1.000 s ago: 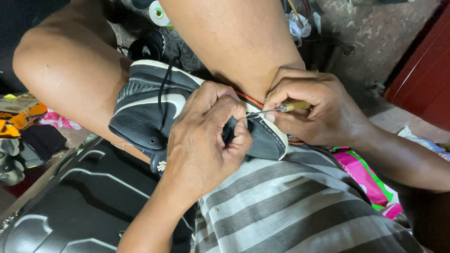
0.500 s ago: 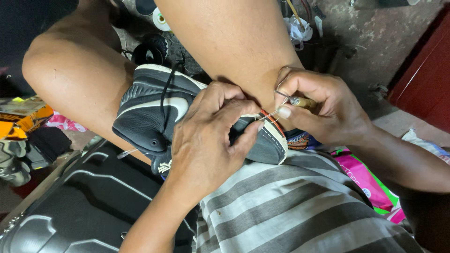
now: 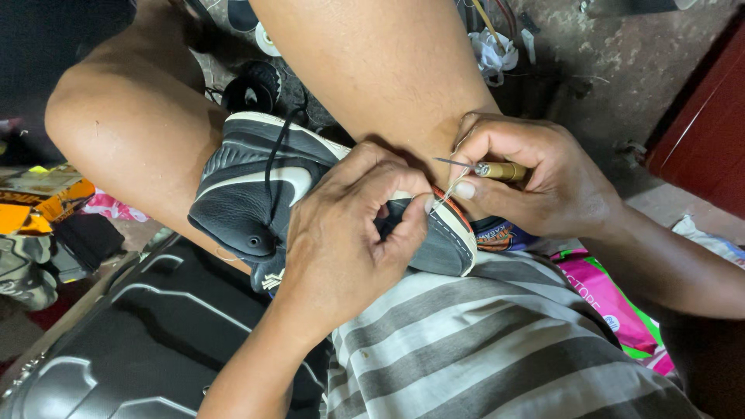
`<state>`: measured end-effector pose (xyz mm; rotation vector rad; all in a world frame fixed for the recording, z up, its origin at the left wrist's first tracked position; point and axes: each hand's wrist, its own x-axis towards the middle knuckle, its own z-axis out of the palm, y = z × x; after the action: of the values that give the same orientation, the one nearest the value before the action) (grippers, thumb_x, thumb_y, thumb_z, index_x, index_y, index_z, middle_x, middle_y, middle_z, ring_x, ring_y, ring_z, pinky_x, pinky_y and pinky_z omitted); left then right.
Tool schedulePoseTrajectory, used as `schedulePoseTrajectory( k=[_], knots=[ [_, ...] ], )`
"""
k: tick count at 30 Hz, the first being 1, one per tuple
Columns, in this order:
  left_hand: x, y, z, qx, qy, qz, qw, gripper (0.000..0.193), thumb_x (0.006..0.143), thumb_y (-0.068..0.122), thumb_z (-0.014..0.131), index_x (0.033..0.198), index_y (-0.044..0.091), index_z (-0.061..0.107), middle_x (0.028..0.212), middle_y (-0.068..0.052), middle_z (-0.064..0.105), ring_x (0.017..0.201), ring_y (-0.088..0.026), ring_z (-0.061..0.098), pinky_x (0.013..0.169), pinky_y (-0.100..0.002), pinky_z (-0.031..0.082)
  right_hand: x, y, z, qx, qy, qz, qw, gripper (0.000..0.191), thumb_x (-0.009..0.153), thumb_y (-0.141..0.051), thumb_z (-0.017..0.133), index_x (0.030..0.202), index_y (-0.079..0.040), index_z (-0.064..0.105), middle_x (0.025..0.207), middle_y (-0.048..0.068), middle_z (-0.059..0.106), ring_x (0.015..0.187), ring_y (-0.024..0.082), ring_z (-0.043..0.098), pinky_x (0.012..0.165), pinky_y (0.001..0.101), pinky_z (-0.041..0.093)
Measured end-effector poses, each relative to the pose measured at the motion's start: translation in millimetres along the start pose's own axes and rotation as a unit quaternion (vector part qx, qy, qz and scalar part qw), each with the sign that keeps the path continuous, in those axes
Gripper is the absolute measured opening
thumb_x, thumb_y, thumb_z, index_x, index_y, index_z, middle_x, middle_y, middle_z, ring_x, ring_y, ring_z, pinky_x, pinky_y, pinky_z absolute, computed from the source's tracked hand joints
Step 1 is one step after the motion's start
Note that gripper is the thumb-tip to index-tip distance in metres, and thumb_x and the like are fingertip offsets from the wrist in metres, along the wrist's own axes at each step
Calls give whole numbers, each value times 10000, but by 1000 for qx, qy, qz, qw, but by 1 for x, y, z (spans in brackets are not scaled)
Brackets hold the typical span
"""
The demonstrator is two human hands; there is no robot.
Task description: The person sits on the floor and sews the sole of a black and white sneaker using a needle and thread. They repeatedly push the needle through the shoe's edge and pull the thread tight to secure the sole.
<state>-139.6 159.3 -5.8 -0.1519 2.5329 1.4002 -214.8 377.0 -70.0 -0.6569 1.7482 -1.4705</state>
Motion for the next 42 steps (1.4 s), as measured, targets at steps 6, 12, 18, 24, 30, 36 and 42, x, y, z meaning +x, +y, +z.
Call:
schedulePoseTrajectory(
  k=[6, 12, 18, 24, 30, 36, 42],
  knots=[
    [0, 0, 3, 19, 17, 55, 998, 105, 945, 159, 774, 1021, 113, 718, 1014, -2, 687, 896, -188, 718, 758, -306, 565, 2, 1, 0, -6, -4, 3, 1000, 79, 953, -63, 706, 969, -30, 637, 861, 14, 606, 732, 74, 578, 655, 244, 466],
    [1, -4, -1, -30, -30, 1, 999, 91, 937, 160, 755, 1001, 109, 715, 960, 0, 698, 724, -156, 683, 641, -291, 539, -1, 2, -4, -4, -16, -1, 1000, 77, 935, -53, 703, 956, -33, 632, 851, 10, 600, 727, 66, 595, 646, 234, 478],
    [-2, -5, -3, -31, -37, 2, 999, 122, 933, 73, 707, 1023, 73, 625, 888, -44, 647, 715, -177, 636, 669, -307, 527, -4, 4, -5, -34, -11, -24, 999, 121, 928, -88, 714, 1008, -34, 641, 889, 26, 591, 777, 98, 572, 700, 230, 459],
    [-14, -17, -1, -228, -75, -83, 967, 218, 1001, 4, 621, 1196, 70, 550, 876, -13, 658, 726, -99, 606, 654, -264, 513, -21, -3, 7, -224, 24, -41, 974, 294, 831, -165, 780, 1094, -52, 717, 1012, 78, 603, 842, 100, 625, 695, 216, 515],
    [-4, -22, -12, -499, -152, -96, 848, 440, 997, -107, 504, 1410, 44, 501, 986, -30, 686, 841, -117, 654, 757, -271, 537, -31, -19, -18, -54, -27, 175, 983, 62, 855, -71, 763, 915, -82, 755, 1081, 26, 642, 774, 76, 587, 537, 252, 439],
    [-3, 0, 7, -159, -153, -83, 972, 698, 878, 76, 753, 1508, 186, 473, 1047, -33, 719, 631, -58, 664, 574, -232, 584, -40, -37, -11, 77, 44, 157, 984, 19, 953, -58, 717, 965, -47, 725, 868, 11, 653, 739, 40, 553, 618, 231, 411],
    [-10, -1, 12, -147, -36, -62, 987, 1009, 675, 140, 922, 1527, 153, 383, 1352, -79, 578, 701, -130, 563, 622, -248, 596, -16, -10, 10, -208, -11, 79, 975, 271, 824, -201, 830, 1066, -95, 765, 781, -3, 658, 563, 76, 576, 485, 259, 427]
  ],
)
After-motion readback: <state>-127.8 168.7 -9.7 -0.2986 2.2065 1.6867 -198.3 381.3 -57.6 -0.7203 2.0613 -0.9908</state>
